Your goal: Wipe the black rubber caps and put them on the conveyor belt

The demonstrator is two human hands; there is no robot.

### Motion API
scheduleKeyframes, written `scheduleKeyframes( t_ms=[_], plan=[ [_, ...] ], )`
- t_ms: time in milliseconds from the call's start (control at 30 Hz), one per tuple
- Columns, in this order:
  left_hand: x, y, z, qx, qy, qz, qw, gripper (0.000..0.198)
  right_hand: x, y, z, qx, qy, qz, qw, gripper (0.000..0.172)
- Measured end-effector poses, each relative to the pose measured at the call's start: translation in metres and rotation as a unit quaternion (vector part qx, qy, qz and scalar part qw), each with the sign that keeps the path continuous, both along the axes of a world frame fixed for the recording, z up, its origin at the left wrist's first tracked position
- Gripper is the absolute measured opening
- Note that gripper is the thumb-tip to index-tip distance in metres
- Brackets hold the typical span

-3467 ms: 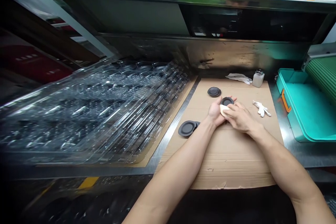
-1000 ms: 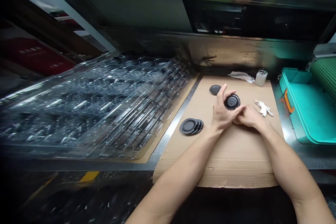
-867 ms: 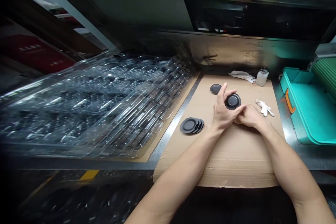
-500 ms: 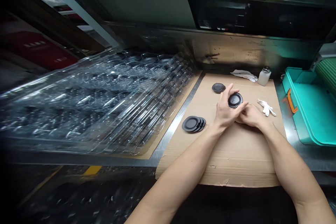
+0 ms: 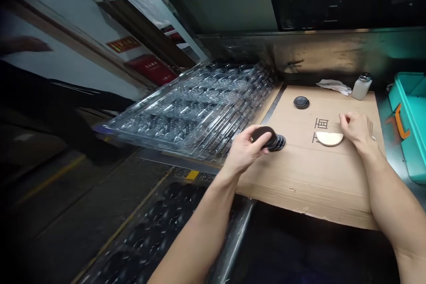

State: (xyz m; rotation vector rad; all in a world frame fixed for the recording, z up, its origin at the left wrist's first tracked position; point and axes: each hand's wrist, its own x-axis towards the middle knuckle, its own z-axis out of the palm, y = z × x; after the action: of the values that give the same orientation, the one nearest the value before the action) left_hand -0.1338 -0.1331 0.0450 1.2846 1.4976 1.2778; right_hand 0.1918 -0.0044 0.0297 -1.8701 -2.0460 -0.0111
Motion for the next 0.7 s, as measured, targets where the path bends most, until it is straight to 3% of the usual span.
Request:
scheduleKeyframes(
  t_ms=[133,233,333,433,500,600,667,700],
  plan=[
    [-0.044,-0.001,-0.012,-0.071,0.102,-0.023,0.992,0.048,-0.005,-0.003,-0.002,-0.019,-0.003,-0.008,1.0,0.039],
    [-0.045,0.014,-0.017,-0.126,0.158,-0.064,0.977,0.063,-0.007,-0.003,-0.009,-0.016,0.005,0.0,1.0,0.039],
    [-0.04,0.027,-0.014,-0.109,0.234,-0.073,0.963,0.066,-0.015,0.0,-0.009,-0.003,0.022,0.022,1.0,0.038],
    [-0.043,0.032,-0.012,-0.101,0.312,-0.09,0.94,0.069,-0.026,-0.009,0.016,0.024,0.057,0.047,0.997,0.039],
    [-0.045,0.031,-0.012,-0.118,0.371,-0.105,0.915,0.08,-0.027,-0.032,0.047,0.067,0.082,0.081,0.991,0.038],
    [-0.047,0.03,-0.016,-0.107,0.483,-0.133,0.859,0.109,-0.013,-0.091,0.085,0.19,0.128,0.139,0.963,0.037],
    [-0.047,0.036,-0.02,-0.075,0.535,-0.182,0.822,0.114,0.006,-0.144,0.08,0.257,0.15,0.167,0.94,0.031],
    [-0.047,0.041,-0.022,-0.067,0.543,-0.212,0.81,0.11,0.019,-0.173,0.066,0.284,0.163,0.152,0.932,0.026]
  ],
)
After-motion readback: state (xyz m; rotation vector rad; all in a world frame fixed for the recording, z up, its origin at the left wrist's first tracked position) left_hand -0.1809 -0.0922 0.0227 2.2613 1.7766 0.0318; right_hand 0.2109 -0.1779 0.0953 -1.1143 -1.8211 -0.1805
